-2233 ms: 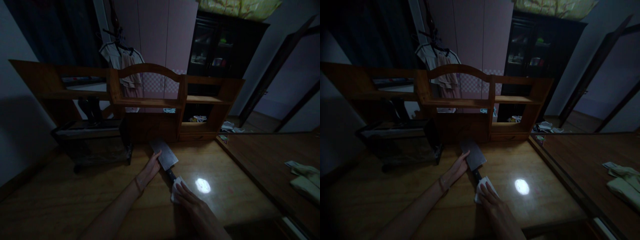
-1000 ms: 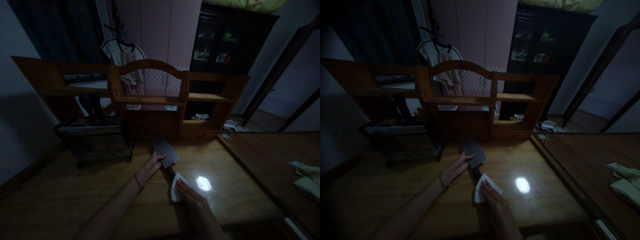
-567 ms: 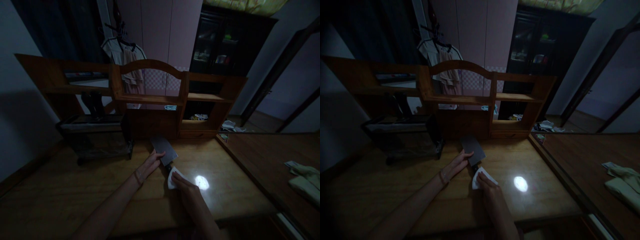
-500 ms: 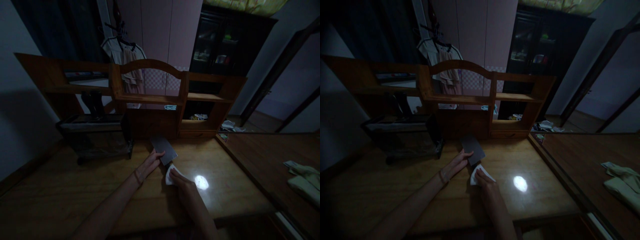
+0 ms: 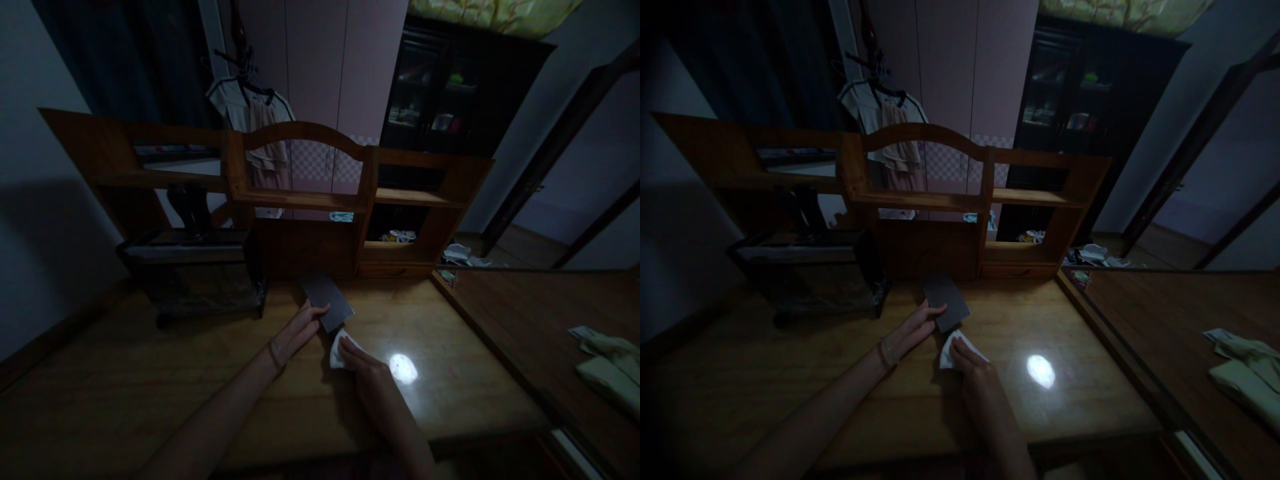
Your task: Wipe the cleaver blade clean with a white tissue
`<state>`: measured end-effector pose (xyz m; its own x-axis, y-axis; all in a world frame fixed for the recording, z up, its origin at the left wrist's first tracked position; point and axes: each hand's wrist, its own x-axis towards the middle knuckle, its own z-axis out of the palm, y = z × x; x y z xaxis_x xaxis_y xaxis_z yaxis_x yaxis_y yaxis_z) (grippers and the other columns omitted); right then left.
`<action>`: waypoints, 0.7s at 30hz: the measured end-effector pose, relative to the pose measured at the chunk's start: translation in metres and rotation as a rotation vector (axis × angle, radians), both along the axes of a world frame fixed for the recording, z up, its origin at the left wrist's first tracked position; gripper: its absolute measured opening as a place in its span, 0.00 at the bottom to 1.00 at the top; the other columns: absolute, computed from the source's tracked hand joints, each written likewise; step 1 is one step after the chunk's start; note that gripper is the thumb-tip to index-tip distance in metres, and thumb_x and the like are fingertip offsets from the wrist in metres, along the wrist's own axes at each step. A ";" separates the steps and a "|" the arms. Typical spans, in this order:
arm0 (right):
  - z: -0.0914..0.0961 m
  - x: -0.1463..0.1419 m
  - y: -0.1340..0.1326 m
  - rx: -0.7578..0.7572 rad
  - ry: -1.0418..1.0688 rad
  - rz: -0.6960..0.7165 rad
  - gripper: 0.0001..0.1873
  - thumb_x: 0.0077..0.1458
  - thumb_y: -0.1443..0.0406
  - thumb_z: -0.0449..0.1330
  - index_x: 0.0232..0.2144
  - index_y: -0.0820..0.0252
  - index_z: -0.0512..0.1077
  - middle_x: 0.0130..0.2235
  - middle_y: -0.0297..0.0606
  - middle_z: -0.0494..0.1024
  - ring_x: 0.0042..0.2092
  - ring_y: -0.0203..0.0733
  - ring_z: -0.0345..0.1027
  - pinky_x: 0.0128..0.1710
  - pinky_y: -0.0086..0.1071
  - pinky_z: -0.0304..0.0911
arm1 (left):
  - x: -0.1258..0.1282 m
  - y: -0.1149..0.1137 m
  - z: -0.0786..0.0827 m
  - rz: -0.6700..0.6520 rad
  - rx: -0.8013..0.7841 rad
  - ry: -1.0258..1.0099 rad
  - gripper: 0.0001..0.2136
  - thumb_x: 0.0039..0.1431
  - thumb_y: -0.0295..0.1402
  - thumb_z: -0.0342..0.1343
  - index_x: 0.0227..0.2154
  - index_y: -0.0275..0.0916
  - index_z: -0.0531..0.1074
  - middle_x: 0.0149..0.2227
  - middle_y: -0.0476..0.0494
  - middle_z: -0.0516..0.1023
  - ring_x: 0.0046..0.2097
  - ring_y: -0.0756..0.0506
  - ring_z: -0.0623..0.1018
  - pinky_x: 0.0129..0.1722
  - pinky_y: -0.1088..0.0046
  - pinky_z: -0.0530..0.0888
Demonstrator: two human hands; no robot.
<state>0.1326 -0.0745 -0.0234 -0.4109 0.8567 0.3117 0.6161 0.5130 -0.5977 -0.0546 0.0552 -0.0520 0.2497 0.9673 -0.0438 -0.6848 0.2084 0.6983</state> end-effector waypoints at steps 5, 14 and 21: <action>-0.003 0.016 -0.015 -0.039 -0.002 0.006 0.38 0.51 0.82 0.43 0.59 0.49 0.66 0.62 0.32 0.64 0.62 0.39 0.59 0.62 0.39 0.58 | 0.000 0.000 -0.001 0.011 -0.023 -0.002 0.24 0.46 0.21 0.66 0.48 0.38 0.69 0.45 0.40 0.78 0.45 0.43 0.79 0.51 0.62 0.73; 0.001 0.023 -0.024 -0.041 -0.050 0.007 0.38 0.49 0.82 0.46 0.58 0.51 0.67 0.62 0.36 0.64 0.61 0.43 0.60 0.61 0.41 0.60 | 0.000 0.003 -0.005 0.011 -0.007 -0.003 0.25 0.47 0.20 0.66 0.48 0.39 0.69 0.46 0.41 0.77 0.47 0.43 0.78 0.53 0.61 0.72; 0.015 -0.014 0.000 0.003 -0.120 0.011 0.42 0.43 0.85 0.43 0.59 0.58 0.65 0.63 0.40 0.62 0.63 0.43 0.56 0.63 0.38 0.56 | -0.001 -0.001 0.002 0.003 -0.007 0.014 0.24 0.46 0.21 0.67 0.46 0.39 0.70 0.43 0.43 0.78 0.44 0.45 0.79 0.51 0.65 0.72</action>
